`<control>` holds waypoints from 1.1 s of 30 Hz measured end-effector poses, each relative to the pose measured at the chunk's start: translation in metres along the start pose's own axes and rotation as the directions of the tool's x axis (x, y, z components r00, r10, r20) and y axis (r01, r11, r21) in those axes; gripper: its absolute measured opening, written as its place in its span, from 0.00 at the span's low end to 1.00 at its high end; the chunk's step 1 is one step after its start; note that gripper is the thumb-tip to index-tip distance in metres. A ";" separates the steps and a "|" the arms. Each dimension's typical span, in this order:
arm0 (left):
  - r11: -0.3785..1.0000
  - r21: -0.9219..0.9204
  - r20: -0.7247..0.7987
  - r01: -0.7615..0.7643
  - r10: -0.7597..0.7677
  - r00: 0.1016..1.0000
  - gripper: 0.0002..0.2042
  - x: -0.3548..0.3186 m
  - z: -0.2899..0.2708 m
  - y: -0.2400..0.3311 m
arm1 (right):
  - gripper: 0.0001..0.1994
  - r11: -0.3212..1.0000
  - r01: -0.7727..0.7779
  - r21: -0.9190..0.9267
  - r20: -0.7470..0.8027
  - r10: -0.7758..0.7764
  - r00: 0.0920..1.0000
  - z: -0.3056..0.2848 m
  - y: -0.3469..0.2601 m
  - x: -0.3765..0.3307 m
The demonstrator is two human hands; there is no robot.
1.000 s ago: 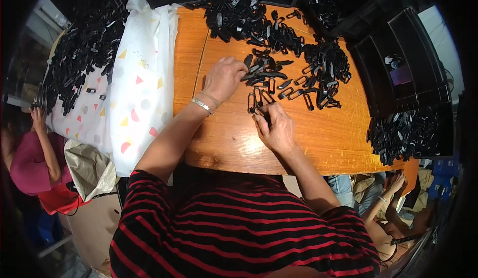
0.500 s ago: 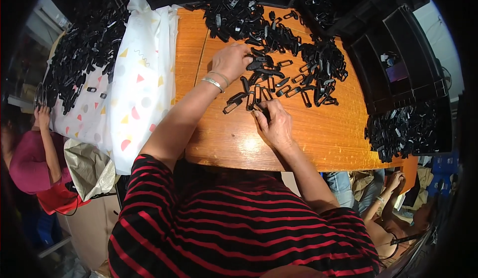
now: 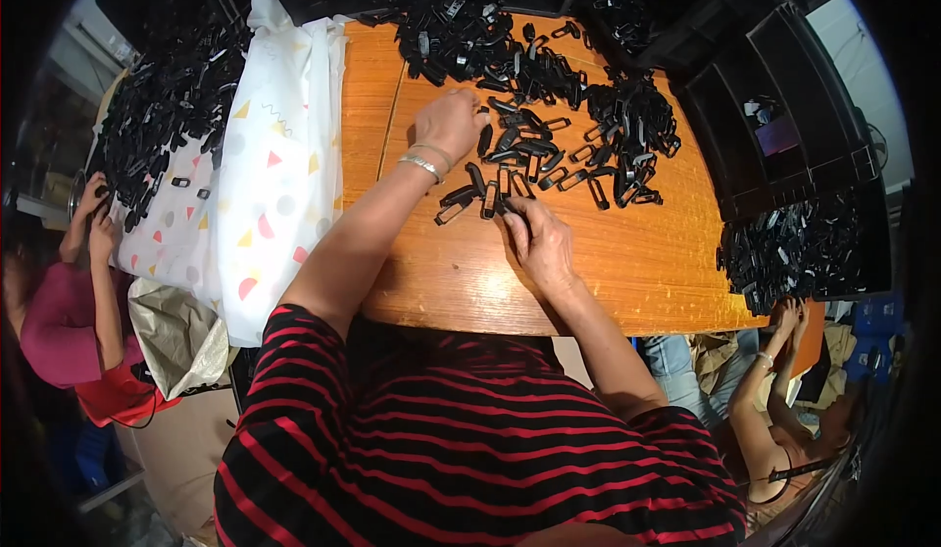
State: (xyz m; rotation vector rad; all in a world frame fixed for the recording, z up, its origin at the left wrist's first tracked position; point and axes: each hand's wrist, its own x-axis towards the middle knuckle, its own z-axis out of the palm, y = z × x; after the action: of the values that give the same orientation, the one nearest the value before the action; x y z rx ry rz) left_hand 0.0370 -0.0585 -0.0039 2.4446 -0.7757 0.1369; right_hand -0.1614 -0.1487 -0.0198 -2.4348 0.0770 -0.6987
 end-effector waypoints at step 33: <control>0.991 0.082 -0.023 -0.106 0.108 0.994 0.09 -0.027 -0.026 -0.023 | 0.07 0.991 -0.005 -0.132 0.226 0.035 0.973 -0.023 -0.014 -0.004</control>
State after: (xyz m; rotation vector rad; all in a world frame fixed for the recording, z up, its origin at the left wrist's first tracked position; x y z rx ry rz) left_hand 0.0296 -0.0148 -0.0002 2.4715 -0.9059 0.2471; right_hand -0.1774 -0.1485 0.0020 -2.6189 0.0571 -0.4119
